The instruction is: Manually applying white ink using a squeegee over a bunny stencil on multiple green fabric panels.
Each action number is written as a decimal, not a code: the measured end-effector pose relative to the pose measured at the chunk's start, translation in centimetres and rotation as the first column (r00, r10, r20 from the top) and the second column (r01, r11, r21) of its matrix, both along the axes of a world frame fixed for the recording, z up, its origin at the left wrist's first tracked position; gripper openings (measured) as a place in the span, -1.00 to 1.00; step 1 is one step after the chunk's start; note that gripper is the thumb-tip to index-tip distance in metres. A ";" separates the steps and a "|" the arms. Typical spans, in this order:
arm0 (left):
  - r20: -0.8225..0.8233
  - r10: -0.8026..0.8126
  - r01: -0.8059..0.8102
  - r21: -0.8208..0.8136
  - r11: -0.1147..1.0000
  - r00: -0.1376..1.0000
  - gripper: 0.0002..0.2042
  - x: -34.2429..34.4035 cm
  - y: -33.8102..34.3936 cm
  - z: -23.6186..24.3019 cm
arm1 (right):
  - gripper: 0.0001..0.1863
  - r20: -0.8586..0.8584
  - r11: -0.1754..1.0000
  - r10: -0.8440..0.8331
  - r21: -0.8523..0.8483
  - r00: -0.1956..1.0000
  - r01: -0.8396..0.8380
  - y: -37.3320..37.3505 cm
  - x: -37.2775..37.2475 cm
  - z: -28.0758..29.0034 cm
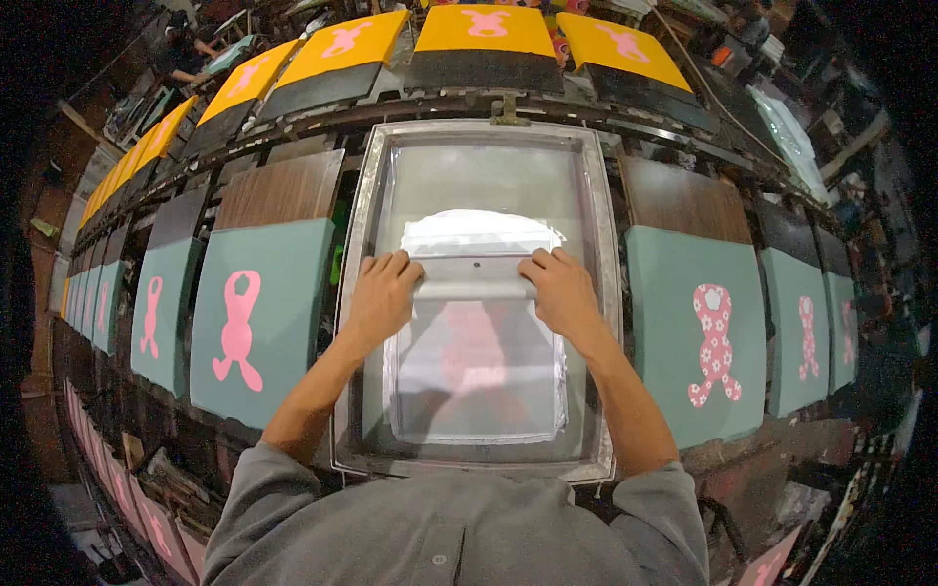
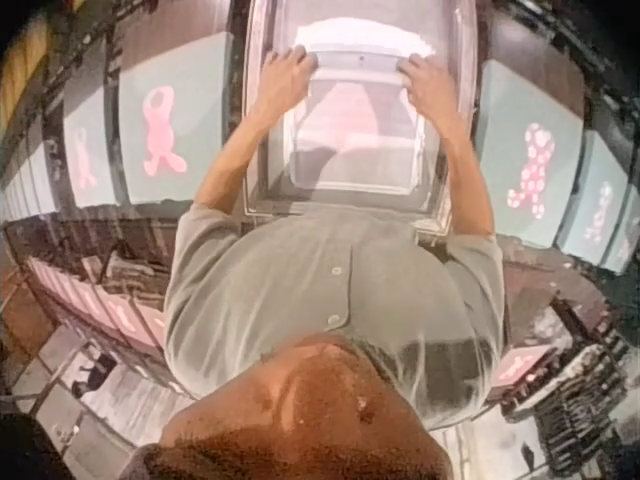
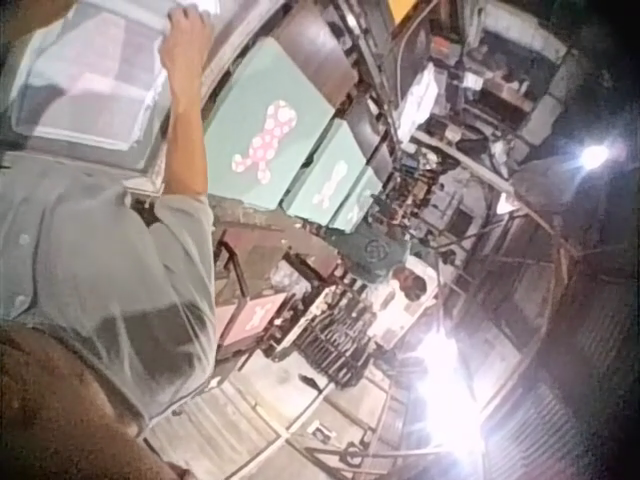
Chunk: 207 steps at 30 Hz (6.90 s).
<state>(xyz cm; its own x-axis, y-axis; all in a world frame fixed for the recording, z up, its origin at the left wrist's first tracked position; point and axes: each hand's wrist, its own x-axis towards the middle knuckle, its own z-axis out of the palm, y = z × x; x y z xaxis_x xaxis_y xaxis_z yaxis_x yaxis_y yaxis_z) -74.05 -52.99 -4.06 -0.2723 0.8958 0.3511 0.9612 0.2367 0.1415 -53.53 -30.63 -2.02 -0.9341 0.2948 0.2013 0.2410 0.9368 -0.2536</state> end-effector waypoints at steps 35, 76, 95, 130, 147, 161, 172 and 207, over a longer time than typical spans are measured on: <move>0.188 0.144 -0.116 -0.156 0.981 0.972 -0.66 -4.5 4.5 4.1 | -0.61 0.258 0.992 -0.015 -0.114 0.966 0.046 5.5 -5.3 3.7; 0.246 0.177 -0.162 -0.081 0.983 0.953 -0.64 -3.4 3.9 4.5 | -0.60 0.262 0.969 0.004 -0.237 0.965 0.061 4.8 -4.4 3.8; 0.395 0.201 -0.115 -0.230 0.966 0.896 -0.67 10.2 -8.6 5.9 | -0.57 0.242 0.927 0.019 -0.367 0.970 0.073 -8.4 8.8 5.0; 0.116 0.141 -0.121 -0.163 0.979 0.983 -0.72 -2.4 2.5 10.2 | -0.65 0.076 0.988 -0.035 -0.146 0.996 0.046 2.3 -2.8 8.1; 0.173 0.099 -0.084 -0.094 0.992 0.980 -0.77 1.1 -1.2 4.4 | -0.63 0.216 0.979 0.043 -0.205 0.976 0.002 -0.9 0.2 3.8; 0.349 0.148 -0.012 -0.363 0.932 0.925 -0.66 14.6 -13.1 7.4 | -0.59 0.260 0.933 0.060 -0.358 0.964 0.039 -12.9 14.1 6.0; 0.171 0.158 -0.130 -0.164 0.978 0.973 -0.68 -1.2 1.0 5.6 | -0.67 0.114 0.995 -0.020 -0.097 0.993 0.031 1.1 -1.2 5.6; 0.387 0.265 -0.113 -0.372 0.921 0.883 -0.57 15.1 -12.5 6.6 | -0.52 0.267 0.923 0.056 -0.382 0.962 0.053 -12.2 13.1 5.5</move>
<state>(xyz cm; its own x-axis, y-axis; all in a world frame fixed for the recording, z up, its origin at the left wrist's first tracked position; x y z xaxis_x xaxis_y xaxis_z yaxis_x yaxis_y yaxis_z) -58.99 -65.46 2.49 -0.5017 0.8533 -0.1424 0.7580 0.5129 0.4030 -40.43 -42.81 3.45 -0.9370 0.2967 -0.1842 0.3491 0.7813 -0.5174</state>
